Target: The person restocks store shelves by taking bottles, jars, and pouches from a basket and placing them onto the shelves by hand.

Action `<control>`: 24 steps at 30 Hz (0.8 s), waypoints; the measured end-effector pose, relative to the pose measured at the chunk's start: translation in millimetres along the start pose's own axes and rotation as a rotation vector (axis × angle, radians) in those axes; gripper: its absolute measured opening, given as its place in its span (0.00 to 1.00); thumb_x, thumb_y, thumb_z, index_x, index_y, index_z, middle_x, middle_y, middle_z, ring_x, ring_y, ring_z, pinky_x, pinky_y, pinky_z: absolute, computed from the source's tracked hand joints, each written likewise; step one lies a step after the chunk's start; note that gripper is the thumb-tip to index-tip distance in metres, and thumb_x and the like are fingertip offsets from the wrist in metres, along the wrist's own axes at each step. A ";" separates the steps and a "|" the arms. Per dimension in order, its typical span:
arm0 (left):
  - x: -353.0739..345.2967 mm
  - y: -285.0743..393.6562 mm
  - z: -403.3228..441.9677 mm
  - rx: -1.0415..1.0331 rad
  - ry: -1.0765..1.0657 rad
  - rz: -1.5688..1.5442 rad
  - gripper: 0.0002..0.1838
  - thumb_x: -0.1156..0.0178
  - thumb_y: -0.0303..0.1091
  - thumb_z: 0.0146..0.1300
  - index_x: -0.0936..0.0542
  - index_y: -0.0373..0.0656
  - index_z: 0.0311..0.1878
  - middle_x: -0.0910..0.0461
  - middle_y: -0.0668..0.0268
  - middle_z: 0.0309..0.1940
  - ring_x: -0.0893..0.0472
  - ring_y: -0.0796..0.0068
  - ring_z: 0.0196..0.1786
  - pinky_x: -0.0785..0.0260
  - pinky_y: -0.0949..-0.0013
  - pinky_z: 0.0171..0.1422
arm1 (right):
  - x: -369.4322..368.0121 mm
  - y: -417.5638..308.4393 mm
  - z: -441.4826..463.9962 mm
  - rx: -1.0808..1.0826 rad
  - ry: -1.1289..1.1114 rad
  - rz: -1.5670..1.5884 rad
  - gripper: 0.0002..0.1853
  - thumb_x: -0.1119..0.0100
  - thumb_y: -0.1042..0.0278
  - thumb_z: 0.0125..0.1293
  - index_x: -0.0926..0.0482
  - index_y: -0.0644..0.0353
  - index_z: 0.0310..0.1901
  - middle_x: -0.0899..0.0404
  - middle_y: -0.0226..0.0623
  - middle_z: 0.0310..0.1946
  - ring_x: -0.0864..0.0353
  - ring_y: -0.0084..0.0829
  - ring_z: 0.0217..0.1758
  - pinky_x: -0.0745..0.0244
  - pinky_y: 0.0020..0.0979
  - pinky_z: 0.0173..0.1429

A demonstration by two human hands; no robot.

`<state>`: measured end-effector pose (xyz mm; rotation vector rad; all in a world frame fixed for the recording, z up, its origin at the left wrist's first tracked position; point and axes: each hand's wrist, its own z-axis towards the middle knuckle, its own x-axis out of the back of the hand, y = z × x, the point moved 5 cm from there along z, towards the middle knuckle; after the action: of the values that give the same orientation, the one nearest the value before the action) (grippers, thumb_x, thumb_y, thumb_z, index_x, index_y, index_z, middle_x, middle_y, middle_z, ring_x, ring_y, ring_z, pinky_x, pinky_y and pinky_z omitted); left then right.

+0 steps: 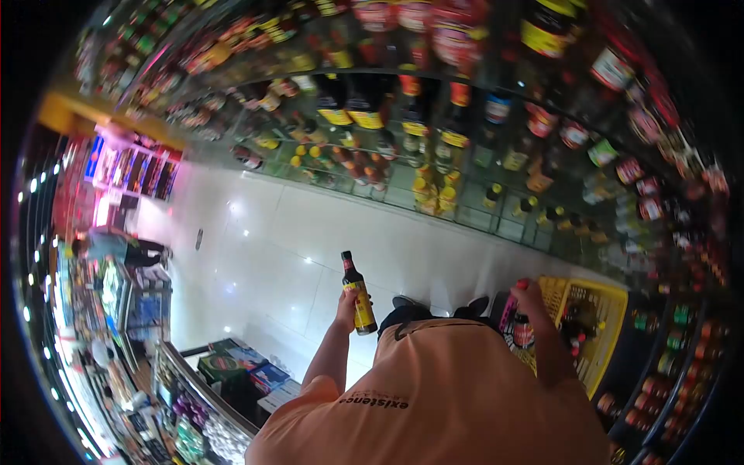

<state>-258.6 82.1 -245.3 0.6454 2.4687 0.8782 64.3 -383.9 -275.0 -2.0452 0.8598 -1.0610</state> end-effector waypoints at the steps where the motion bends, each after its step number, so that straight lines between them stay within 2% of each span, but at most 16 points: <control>1: 17.1 -0.3 -3.8 0.020 0.003 -0.002 0.20 0.42 0.48 0.70 0.30 0.44 0.54 0.20 0.59 0.35 0.17 0.64 0.35 0.21 0.59 0.40 | -14.3 -55.4 -25.1 -0.184 -0.109 -0.037 0.15 0.32 0.64 0.55 0.20 0.64 0.41 0.18 0.36 0.29 0.16 0.32 0.33 0.21 0.33 0.38; 2: 40.8 -3.8 -5.0 0.018 0.025 0.002 0.20 0.42 0.48 0.70 0.30 0.44 0.53 0.20 0.60 0.35 0.17 0.64 0.34 0.21 0.60 0.40 | -34.8 -47.5 -20.9 -0.155 -0.132 -0.239 0.16 0.33 0.63 0.54 0.20 0.64 0.41 0.17 0.38 0.29 0.17 0.31 0.32 0.21 0.34 0.38; 3: 72.1 -14.6 -2.9 0.052 0.033 0.058 0.20 0.47 0.49 0.72 0.32 0.46 0.57 0.21 0.58 0.39 0.17 0.62 0.38 0.21 0.56 0.42 | -58.2 7.8 -0.3 -0.138 -0.139 -0.332 0.16 0.32 0.62 0.54 0.20 0.64 0.41 0.17 0.38 0.28 0.17 0.31 0.30 0.21 0.36 0.36; 4: 101.8 -25.8 -5.4 0.069 0.075 0.054 0.19 0.47 0.49 0.72 0.32 0.46 0.56 0.21 0.58 0.37 0.17 0.62 0.36 0.21 0.56 0.41 | -77.7 55.0 18.0 -0.074 -0.164 -0.420 0.16 0.33 0.63 0.53 0.19 0.62 0.41 0.18 0.38 0.26 0.17 0.31 0.27 0.21 0.36 0.33; 5: 130.0 -37.4 -10.3 0.089 0.117 0.052 0.18 0.48 0.49 0.72 0.31 0.46 0.54 0.21 0.59 0.36 0.17 0.62 0.35 0.21 0.56 0.40 | -88.9 43.1 9.9 -0.003 -0.188 -0.498 0.13 0.33 0.65 0.53 0.19 0.60 0.40 0.19 0.38 0.25 0.19 0.32 0.24 0.22 0.36 0.30; 6: 155.6 -47.3 -20.4 0.101 0.162 -0.013 0.18 0.45 0.49 0.71 0.30 0.45 0.51 0.22 0.61 0.33 0.18 0.64 0.32 0.21 0.58 0.37 | -99.6 33.4 -4.5 -0.346 -0.265 -0.233 0.11 0.33 0.67 0.54 0.20 0.60 0.38 0.21 0.38 0.23 0.20 0.34 0.23 0.24 0.39 0.27; 8: 210.3 -73.9 -39.0 0.125 0.250 -0.096 0.18 0.41 0.50 0.70 0.28 0.45 0.47 0.23 0.62 0.29 0.19 0.65 0.28 0.21 0.59 0.34 | -119.6 69.7 15.5 -0.208 -0.327 -0.479 0.10 0.33 0.69 0.56 0.21 0.61 0.37 0.21 0.40 0.24 0.21 0.36 0.22 0.24 0.42 0.24; 10: 269.2 -114.1 -58.1 0.183 0.351 -0.164 0.19 0.41 0.52 0.70 0.28 0.45 0.46 0.23 0.61 0.29 0.19 0.63 0.27 0.21 0.57 0.33 | -132.7 -14.9 -29.0 -0.553 -0.370 -0.417 0.14 0.37 0.65 0.62 0.19 0.62 0.47 0.20 0.43 0.34 0.15 0.39 0.40 0.17 0.43 0.39; 11: 292.0 -130.8 -70.7 0.224 0.405 -0.214 0.20 0.40 0.53 0.69 0.28 0.45 0.46 0.22 0.60 0.29 0.19 0.62 0.26 0.22 0.56 0.32 | -147.2 -16.5 -24.5 -0.537 -0.382 -0.430 0.14 0.37 0.65 0.62 0.19 0.62 0.47 0.20 0.43 0.34 0.15 0.39 0.40 0.17 0.43 0.39; 13: 327.1 -149.9 -96.4 0.307 0.510 -0.205 0.21 0.40 0.54 0.68 0.27 0.44 0.45 0.22 0.59 0.28 0.19 0.60 0.25 0.22 0.55 0.31 | -165.5 1.7 -14.8 -0.494 -0.407 -0.444 0.10 0.33 0.69 0.56 0.20 0.63 0.38 0.22 0.43 0.24 0.21 0.38 0.22 0.20 0.44 0.26; 15: 350.4 -167.0 -117.9 0.284 0.529 -0.274 0.22 0.39 0.54 0.67 0.27 0.43 0.45 0.22 0.58 0.27 0.19 0.59 0.25 0.22 0.54 0.31 | -197.1 60.8 28.3 -0.240 -0.585 -0.595 0.11 0.34 0.68 0.56 0.19 0.64 0.40 0.22 0.42 0.23 0.19 0.39 0.22 0.20 0.43 0.27; 16: 355.4 -165.9 -122.8 0.267 0.538 -0.330 0.22 0.39 0.54 0.67 0.27 0.43 0.44 0.22 0.58 0.27 0.19 0.59 0.25 0.22 0.54 0.31 | -217.5 40.4 27.7 -0.102 -0.651 -0.662 0.12 0.34 0.67 0.56 0.18 0.64 0.40 0.21 0.42 0.22 0.19 0.39 0.23 0.19 0.42 0.28; 17: 361.3 -163.3 -125.4 0.265 0.547 -0.344 0.22 0.39 0.54 0.67 0.27 0.43 0.44 0.22 0.58 0.27 0.19 0.59 0.25 0.22 0.54 0.31 | -228.5 24.4 33.0 -0.157 -0.613 -0.670 0.13 0.35 0.67 0.57 0.19 0.64 0.41 0.22 0.42 0.23 0.19 0.38 0.23 0.20 0.41 0.27; 19: 350.9 -140.8 -137.5 0.351 0.501 -0.307 0.23 0.39 0.56 0.66 0.26 0.42 0.44 0.21 0.58 0.27 0.18 0.59 0.25 0.21 0.53 0.31 | -261.4 -119.0 -3.0 -0.266 -0.533 -0.681 0.15 0.35 0.66 0.58 0.20 0.65 0.44 0.22 0.41 0.23 0.18 0.35 0.23 0.21 0.39 0.27; 20: 359.3 -152.0 -127.7 0.343 0.477 -0.369 0.26 0.38 0.59 0.65 0.26 0.44 0.46 0.20 0.58 0.29 0.18 0.59 0.27 0.21 0.52 0.33 | -278.4 -110.3 14.5 -0.252 -0.518 -0.564 0.15 0.35 0.65 0.57 0.19 0.65 0.43 0.23 0.39 0.18 0.20 0.35 0.19 0.23 0.38 0.25; 24: 349.4 -117.6 -95.5 0.340 0.527 -0.525 0.30 0.39 0.64 0.65 0.28 0.45 0.51 0.19 0.58 0.32 0.16 0.59 0.32 0.20 0.53 0.37 | -341.2 -166.1 48.5 -0.252 -0.495 -0.490 0.16 0.35 0.65 0.57 0.19 0.65 0.44 0.23 0.39 0.20 0.20 0.34 0.19 0.22 0.38 0.25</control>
<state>-620.3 151.0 -342.3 -0.1830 3.0711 0.4581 -7.8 -9.5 -307.2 -2.6557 0.2481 -0.6404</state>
